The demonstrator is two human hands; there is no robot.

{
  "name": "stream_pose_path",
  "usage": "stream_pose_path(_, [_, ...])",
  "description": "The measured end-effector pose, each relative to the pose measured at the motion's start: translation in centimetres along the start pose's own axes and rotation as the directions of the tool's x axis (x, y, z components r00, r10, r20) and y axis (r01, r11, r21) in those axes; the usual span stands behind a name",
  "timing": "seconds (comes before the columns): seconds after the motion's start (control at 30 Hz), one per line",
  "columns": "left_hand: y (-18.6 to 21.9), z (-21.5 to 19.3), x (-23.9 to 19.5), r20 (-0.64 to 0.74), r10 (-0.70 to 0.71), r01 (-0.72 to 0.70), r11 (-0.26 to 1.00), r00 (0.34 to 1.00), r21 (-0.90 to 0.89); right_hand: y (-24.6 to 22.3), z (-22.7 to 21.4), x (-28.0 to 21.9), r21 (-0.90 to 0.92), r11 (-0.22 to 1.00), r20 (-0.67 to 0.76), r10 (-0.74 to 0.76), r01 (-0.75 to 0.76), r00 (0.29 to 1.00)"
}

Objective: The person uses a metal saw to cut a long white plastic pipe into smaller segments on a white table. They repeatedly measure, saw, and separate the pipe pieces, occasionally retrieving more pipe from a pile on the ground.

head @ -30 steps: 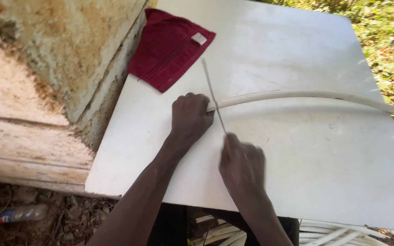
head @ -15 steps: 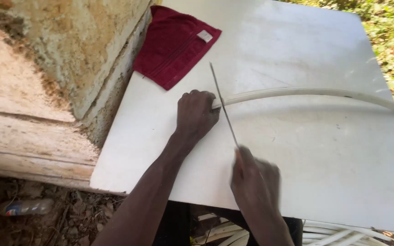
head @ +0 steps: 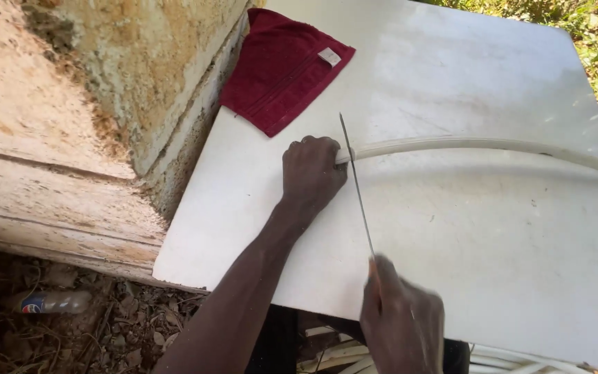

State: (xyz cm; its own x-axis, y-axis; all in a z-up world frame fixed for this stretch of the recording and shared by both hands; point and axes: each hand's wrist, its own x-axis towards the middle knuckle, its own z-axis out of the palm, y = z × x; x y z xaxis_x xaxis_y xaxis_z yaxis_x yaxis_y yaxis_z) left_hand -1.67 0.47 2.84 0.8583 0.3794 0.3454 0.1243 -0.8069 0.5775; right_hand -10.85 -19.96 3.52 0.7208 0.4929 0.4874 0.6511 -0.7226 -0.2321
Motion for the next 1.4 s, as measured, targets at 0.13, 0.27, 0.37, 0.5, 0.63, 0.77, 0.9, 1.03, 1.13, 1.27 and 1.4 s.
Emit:
stream_pose_path(0.13, [0.1,0.3,0.3,0.012,0.113,-0.113,0.99,0.994,0.081,-0.9,1.5,7.7,-0.011,0.974,0.219,0.223,-0.227,0.95])
stream_pose_path(0.27, [0.6,0.1,0.2,0.033,0.086,-0.089,0.991,0.996,0.101,-0.4,1.8,7.6,-0.025,0.986,0.161,0.168,-0.166,0.973])
stream_pose_path(0.37, [1.4,0.3,-0.7,0.111,0.094,-0.117,0.966,0.989,0.23,-0.4,1.1,5.4,-0.028,0.985,0.123,0.172,-0.17,0.977])
stream_pose_path(0.5, [1.0,0.5,-0.4,0.112,0.053,-0.083,0.958,0.992,0.276,-0.9,1.9,5.7,-0.058,0.982,0.139,0.184,-0.177,0.973])
stream_pose_path(0.63, [-2.8,6.7,0.4,-0.186,0.156,-0.112,0.967,0.97,0.227,2.8,6.8,4.7,-0.088,0.995,-0.139,-0.064,0.052,0.988])
stream_pose_path(0.77, [0.9,-2.3,-0.8,0.133,0.106,-0.116,0.991,0.985,0.068,0.8,3.5,6.6,-0.07,0.98,0.085,0.19,-0.184,0.978])
stream_pose_path(0.9, [1.0,-4.5,-1.5,0.278,0.223,-0.21,0.975,0.934,-0.077,1.6,3.3,6.9,-0.006,0.986,0.077,0.165,-0.165,0.983])
stream_pose_path(1.03, [1.4,-5.4,-2.4,0.308,0.249,-0.228,0.968,0.918,-0.101,1.0,2.9,7.2,0.056,0.985,0.072,0.158,-0.162,0.985])
stream_pose_path(1.13, [1.0,-5.1,-2.5,0.307,0.279,-0.271,0.96,0.91,-0.068,0.6,2.2,7.3,0.06,0.985,0.068,0.158,-0.162,0.985])
stream_pose_path(1.27, [1.7,-6.0,-3.3,0.311,0.337,-0.322,0.941,0.889,-0.102,0.8,1.9,7.5,0.053,0.986,0.067,0.156,-0.16,0.985])
stream_pose_path(1.4, [2.4,-6.6,-3.8,0.259,0.378,-0.351,0.925,0.889,-0.146,0.9,2.1,7.5,0.046,0.989,0.056,0.141,-0.144,0.988])
